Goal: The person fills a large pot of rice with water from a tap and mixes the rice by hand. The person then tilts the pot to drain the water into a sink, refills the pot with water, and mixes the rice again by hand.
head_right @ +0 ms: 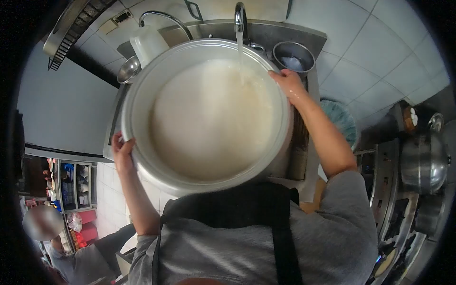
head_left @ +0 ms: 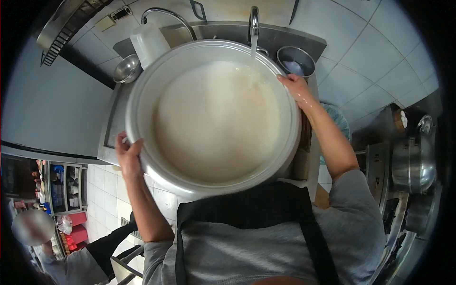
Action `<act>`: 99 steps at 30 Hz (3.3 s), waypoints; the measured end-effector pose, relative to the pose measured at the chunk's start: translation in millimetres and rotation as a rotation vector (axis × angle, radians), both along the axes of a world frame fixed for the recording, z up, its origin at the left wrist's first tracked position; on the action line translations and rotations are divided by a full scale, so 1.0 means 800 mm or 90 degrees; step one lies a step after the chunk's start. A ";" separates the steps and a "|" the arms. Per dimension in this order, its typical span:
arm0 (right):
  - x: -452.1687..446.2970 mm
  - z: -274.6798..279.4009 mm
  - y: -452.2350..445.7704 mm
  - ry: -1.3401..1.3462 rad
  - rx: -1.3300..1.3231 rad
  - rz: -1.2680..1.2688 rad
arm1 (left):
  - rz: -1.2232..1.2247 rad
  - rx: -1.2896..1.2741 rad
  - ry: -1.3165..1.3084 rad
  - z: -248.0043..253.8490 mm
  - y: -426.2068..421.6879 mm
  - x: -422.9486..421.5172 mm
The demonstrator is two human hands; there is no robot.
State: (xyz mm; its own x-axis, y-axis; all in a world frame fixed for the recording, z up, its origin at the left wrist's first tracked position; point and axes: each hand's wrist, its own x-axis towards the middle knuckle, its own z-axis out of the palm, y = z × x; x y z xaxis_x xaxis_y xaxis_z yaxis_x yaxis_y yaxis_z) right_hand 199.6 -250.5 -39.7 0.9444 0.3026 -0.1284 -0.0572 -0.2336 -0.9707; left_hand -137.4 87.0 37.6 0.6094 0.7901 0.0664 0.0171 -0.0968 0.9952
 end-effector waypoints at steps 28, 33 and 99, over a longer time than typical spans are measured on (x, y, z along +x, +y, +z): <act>-0.136 -0.086 0.233 0.119 0.144 0.065 | 0.130 0.215 0.153 0.163 0.131 -0.175; -0.135 -0.099 0.217 0.123 0.163 0.123 | 0.130 0.267 0.191 0.176 0.112 -0.157; -0.162 -0.102 0.205 0.214 0.010 0.048 | 0.096 0.280 0.166 0.191 0.071 -0.128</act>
State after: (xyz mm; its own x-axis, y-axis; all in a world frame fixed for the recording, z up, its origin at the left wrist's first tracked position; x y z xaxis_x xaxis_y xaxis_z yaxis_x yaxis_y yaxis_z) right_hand 69.7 -86.3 -121.6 0.8250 0.3739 -0.4238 -0.3580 -0.2345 -0.9038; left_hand -239.5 143.8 190.4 0.5320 0.8016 0.2727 0.3042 -0.4815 0.8220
